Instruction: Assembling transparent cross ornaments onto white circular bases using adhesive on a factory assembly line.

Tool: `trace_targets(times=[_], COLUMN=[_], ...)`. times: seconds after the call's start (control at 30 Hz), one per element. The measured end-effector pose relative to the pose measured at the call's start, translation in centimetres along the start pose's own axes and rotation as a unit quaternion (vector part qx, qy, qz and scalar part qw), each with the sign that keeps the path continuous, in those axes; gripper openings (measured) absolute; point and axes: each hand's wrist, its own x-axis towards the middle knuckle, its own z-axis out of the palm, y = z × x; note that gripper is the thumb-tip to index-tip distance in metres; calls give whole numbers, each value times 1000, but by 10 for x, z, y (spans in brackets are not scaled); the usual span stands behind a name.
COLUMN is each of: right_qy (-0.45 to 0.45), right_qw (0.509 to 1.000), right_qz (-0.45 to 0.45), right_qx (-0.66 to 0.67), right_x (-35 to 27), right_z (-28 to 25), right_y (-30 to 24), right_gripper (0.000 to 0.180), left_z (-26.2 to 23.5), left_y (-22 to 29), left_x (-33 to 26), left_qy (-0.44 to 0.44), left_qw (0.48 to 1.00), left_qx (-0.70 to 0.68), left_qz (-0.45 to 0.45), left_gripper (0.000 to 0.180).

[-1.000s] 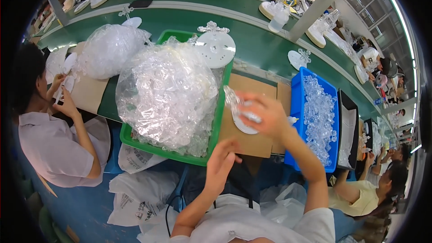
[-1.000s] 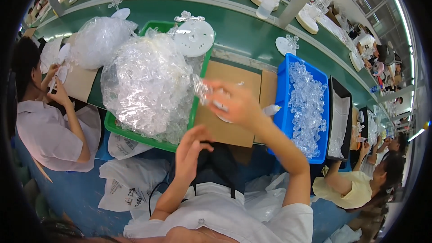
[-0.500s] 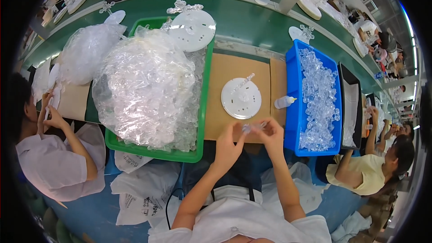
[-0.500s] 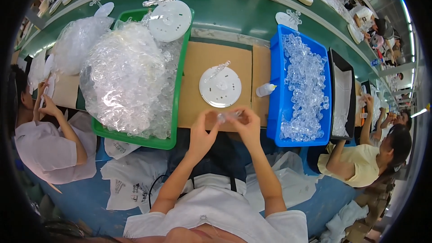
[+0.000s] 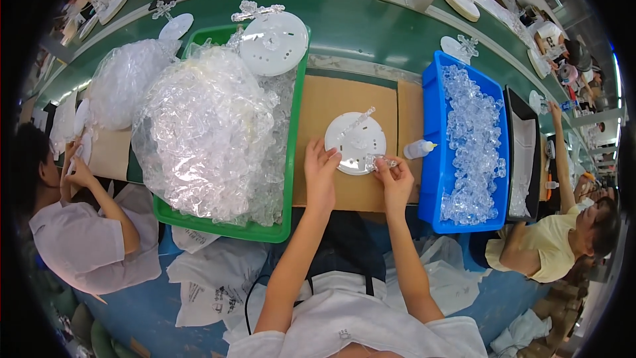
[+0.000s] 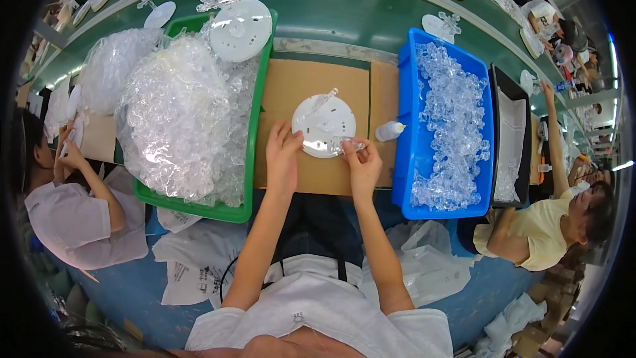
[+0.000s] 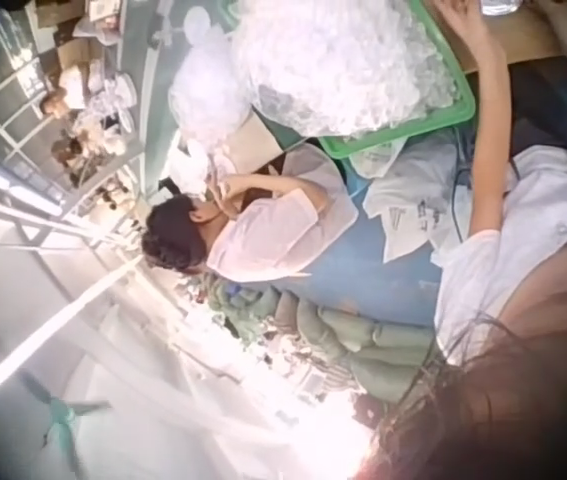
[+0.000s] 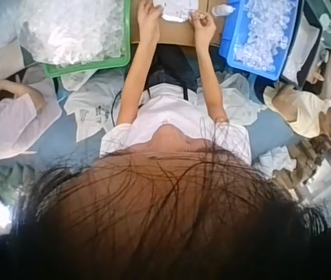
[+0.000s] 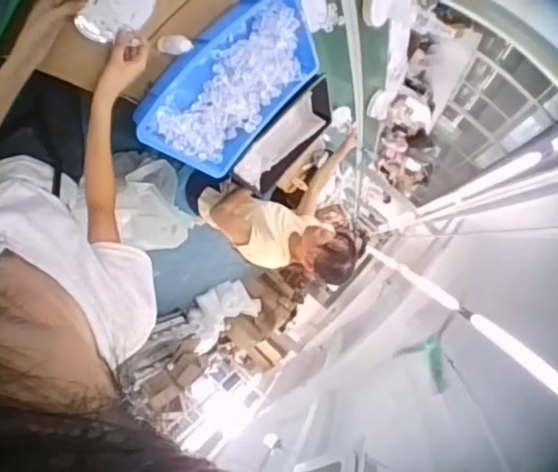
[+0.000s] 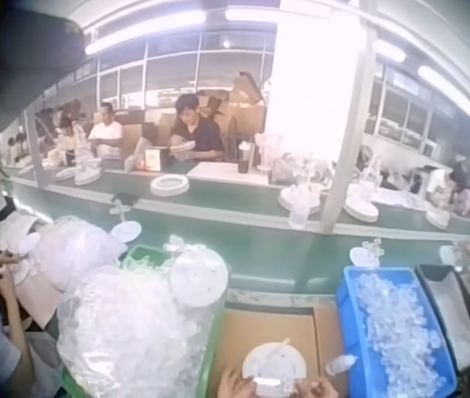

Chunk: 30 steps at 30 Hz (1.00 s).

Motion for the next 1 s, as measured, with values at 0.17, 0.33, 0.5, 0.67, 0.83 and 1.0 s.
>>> trace_targets(times=[0.17,0.33,0.5,0.67,0.83,1.0], right_qy=[-12,-16,-91,-106,-120,-116], right_qw=[999,1000,989,990,993,992], right_qz=[-10,10,89,51,-2,-24], right_qx=[-34,-15,73,72,-3,-43], right_x=[3,3,-20,-34,-35,-42], right_z=[-2,-8,-7,6,5,8], right_y=[-5,-6,-26,-50,-51,-62], right_gripper=[24,21,24,31,34,35], left_z=[-12,0,-4,-5,-8,-9], left_y=[11,-4,-5,5,5,4], left_x=[25,-5,-30,-55,-62,-66], left_qy=[-50,-133,-115,-124,-136,-159], left_qw=[988,991,993,991,990,987], left_qx=[132,21,-11,7,1,11], left_qz=[-56,-5,-39,-53,-32,-10], left_gripper=[64,58,56,47,42,39])
